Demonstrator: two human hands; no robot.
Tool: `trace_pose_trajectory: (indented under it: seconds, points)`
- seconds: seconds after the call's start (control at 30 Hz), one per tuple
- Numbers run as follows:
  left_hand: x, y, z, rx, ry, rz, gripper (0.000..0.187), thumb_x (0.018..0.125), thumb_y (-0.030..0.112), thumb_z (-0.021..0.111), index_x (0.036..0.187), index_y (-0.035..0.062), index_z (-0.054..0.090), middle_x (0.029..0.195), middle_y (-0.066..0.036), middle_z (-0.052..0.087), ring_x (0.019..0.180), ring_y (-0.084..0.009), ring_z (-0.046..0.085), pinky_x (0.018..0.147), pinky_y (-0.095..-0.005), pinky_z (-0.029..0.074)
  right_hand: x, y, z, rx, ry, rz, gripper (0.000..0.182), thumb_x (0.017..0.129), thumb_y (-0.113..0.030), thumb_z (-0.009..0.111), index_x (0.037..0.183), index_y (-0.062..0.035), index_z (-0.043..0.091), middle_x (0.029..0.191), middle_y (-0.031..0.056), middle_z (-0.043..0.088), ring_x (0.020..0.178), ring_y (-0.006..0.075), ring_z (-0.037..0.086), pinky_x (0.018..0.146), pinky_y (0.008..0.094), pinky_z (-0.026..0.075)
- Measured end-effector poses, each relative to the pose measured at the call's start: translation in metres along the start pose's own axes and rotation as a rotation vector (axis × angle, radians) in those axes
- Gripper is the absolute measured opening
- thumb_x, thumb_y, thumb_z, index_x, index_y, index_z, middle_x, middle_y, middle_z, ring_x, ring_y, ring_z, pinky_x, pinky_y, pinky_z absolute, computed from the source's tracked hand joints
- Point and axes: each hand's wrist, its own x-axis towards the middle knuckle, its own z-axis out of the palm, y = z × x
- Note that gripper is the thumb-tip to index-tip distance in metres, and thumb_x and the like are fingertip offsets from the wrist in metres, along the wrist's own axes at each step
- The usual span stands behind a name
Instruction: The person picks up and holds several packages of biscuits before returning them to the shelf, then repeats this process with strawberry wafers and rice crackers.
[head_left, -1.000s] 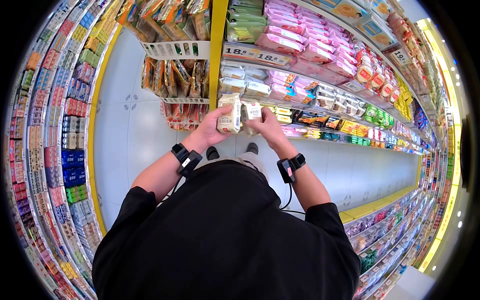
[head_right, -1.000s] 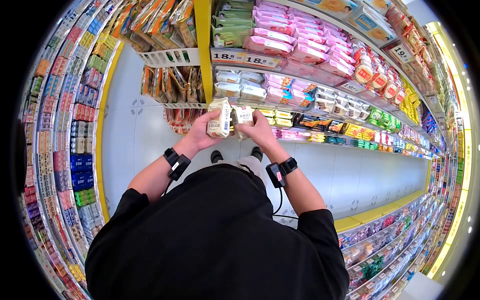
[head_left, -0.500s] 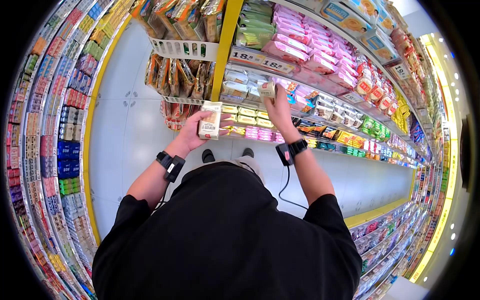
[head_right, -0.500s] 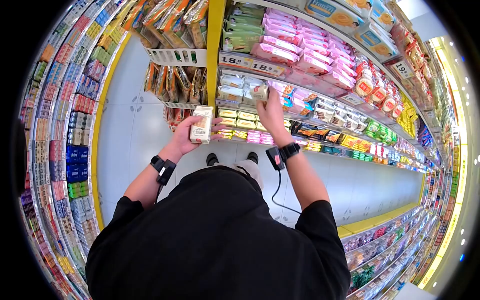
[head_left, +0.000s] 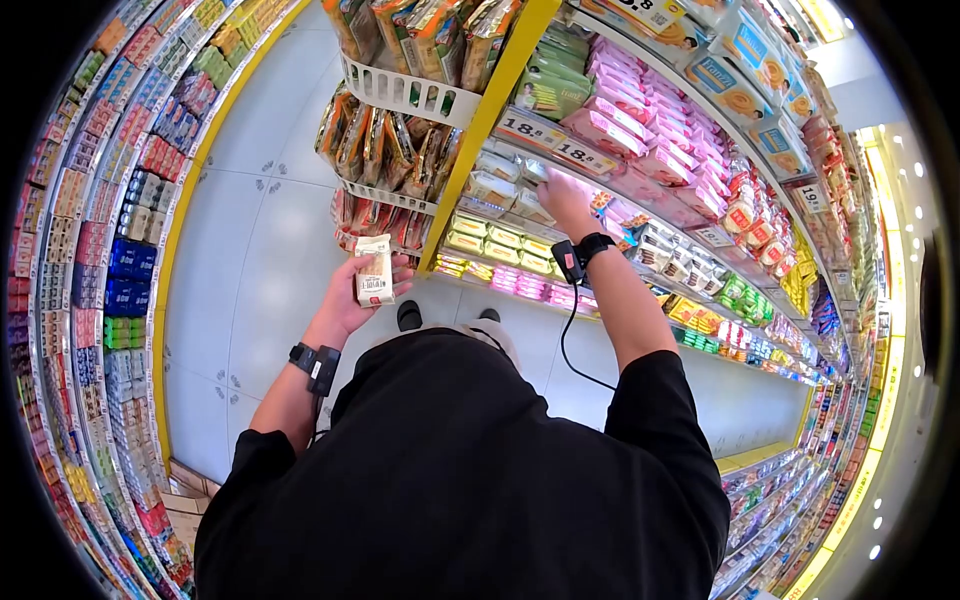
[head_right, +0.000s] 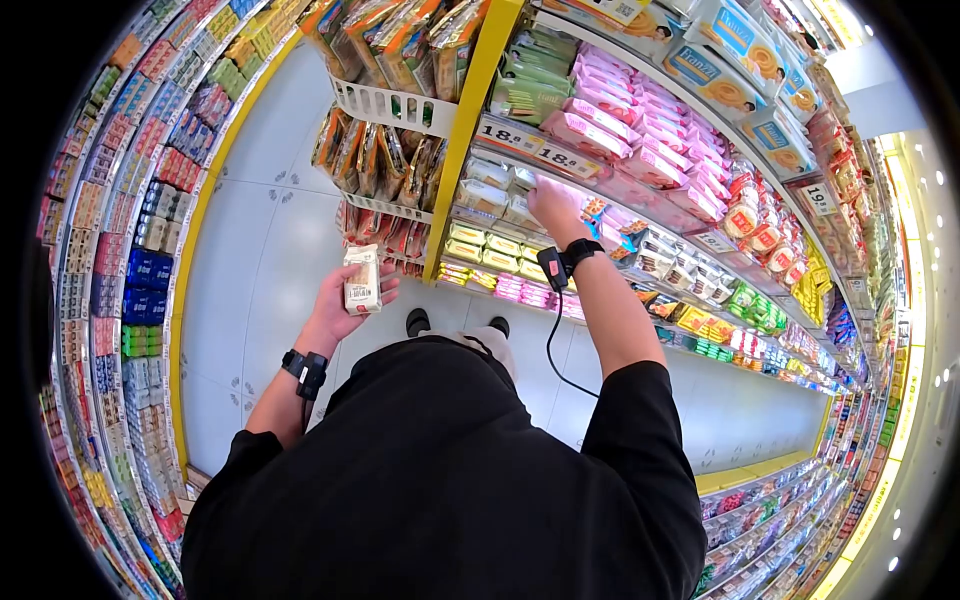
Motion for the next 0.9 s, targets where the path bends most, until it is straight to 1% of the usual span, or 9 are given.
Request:
trace_pose_trajectory:
  seconds: [0.13, 0.23, 0.33, 0.43, 0.53, 0.63, 0.73, 0.83, 0.9]
  points:
    - [-0.003, -0.002, -0.004, 0.01, -0.003, 0.025, 0.058, 0.106, 0.026, 0.053, 0.156, -0.0006, 0.043, 0.147, -0.027, 0.061, 0.13, -0.0475, 0.064, 0.114, -0.0588, 0.053, 0.023, 0.012, 0.024, 0.052, -0.182, 0.153, 0.039, 0.097, -0.031, 0.06, 0.121, -0.0021, 0.07, 0.104, 0.03, 0.075, 0.1, 0.0499, 0.073, 0.093, 0.0595, 0.056]
    - [-0.004, -0.001, -0.002, -0.017, -0.017, 0.032, 0.055, 0.106, 0.025, 0.053, 0.155, -0.0002, 0.045, 0.144, -0.027, 0.064, 0.128, -0.0466, 0.066, 0.113, -0.0583, 0.055, 0.026, 0.016, 0.041, 0.095, 0.175, -0.049, 0.039, 0.097, -0.029, 0.059, 0.123, -0.0021, 0.069, 0.116, 0.0332, 0.073, 0.112, 0.0502, 0.07, 0.096, 0.059, 0.055]
    - [-0.004, -0.004, -0.003, -0.04, -0.032, 0.023, 0.052, 0.107, 0.023, 0.053, 0.153, 0.0002, 0.046, 0.14, -0.027, 0.066, 0.125, -0.0454, 0.068, 0.111, -0.058, 0.056, 0.026, 0.013, 0.036, 0.077, -0.192, 0.17, 0.042, 0.093, -0.025, 0.063, 0.129, -0.0035, 0.066, 0.126, 0.0319, 0.071, 0.122, 0.0477, 0.067, 0.101, 0.0572, 0.054]
    - [-0.002, -0.004, -0.006, -0.009, -0.034, 0.029, 0.054, 0.106, 0.027, 0.053, 0.153, -0.0004, 0.047, 0.143, -0.027, 0.064, 0.127, -0.0461, 0.066, 0.114, -0.0578, 0.054, 0.023, 0.001, 0.012, -0.187, -0.113, -0.091, 0.054, 0.088, -0.023, 0.067, 0.139, -0.0067, 0.062, 0.131, 0.0275, 0.071, 0.125, 0.0462, 0.066, 0.104, 0.0547, 0.053]
    - [-0.003, -0.005, -0.007, -0.007, -0.038, 0.039, 0.054, 0.106, 0.027, 0.054, 0.151, -0.0012, 0.048, 0.143, -0.027, 0.064, 0.126, -0.0458, 0.067, 0.114, -0.0575, 0.054, 0.027, 0.006, 0.021, -0.176, -0.134, -0.045, 0.064, 0.084, -0.024, 0.069, 0.146, -0.0087, 0.059, 0.135, 0.0251, 0.07, 0.126, 0.045, 0.066, 0.106, 0.0534, 0.053]
    - [-0.004, -0.006, -0.007, -0.002, -0.013, 0.026, 0.054, 0.105, 0.027, 0.054, 0.151, -0.0018, 0.049, 0.143, -0.027, 0.064, 0.126, -0.0454, 0.067, 0.113, -0.0573, 0.054, 0.033, 0.01, 0.017, 0.024, -0.336, 0.051, 0.064, 0.086, -0.022, 0.067, 0.147, -0.0075, 0.058, 0.138, 0.0262, 0.069, 0.13, 0.0434, 0.065, 0.109, 0.0521, 0.052]
    - [-0.003, -0.006, -0.007, 0.006, 0.009, 0.025, 0.055, 0.105, 0.027, 0.055, 0.151, -0.0021, 0.049, 0.144, -0.027, 0.064, 0.126, -0.0453, 0.067, 0.114, -0.0574, 0.054, 0.026, 0.012, 0.016, 0.083, -0.294, -0.094, 0.061, 0.089, -0.023, 0.062, 0.148, -0.0065, 0.058, 0.137, 0.0275, 0.068, 0.131, 0.0425, 0.065, 0.111, 0.0525, 0.05]
    - [-0.005, -0.006, -0.009, 0.011, 0.016, 0.025, 0.056, 0.105, 0.027, 0.054, 0.152, -0.002, 0.048, 0.145, -0.027, 0.064, 0.127, -0.0452, 0.067, 0.114, -0.0575, 0.054, 0.016, 0.008, -0.002, 0.147, -0.402, -0.103, 0.056, 0.099, -0.03, 0.057, 0.149, -0.0057, 0.056, 0.145, 0.0272, 0.064, 0.136, 0.0441, 0.06, 0.117, 0.0517, 0.045]
    - [-0.005, -0.006, -0.01, 0.012, 0.011, 0.028, 0.056, 0.105, 0.027, 0.054, 0.152, -0.0021, 0.048, 0.145, -0.027, 0.063, 0.127, -0.0452, 0.067, 0.114, -0.0575, 0.054, 0.009, 0.005, -0.003, 0.139, -0.381, -0.108, 0.059, 0.104, -0.039, 0.054, 0.151, -0.0023, 0.053, 0.15, 0.0287, 0.06, 0.141, 0.0455, 0.055, 0.121, 0.0519, 0.04]
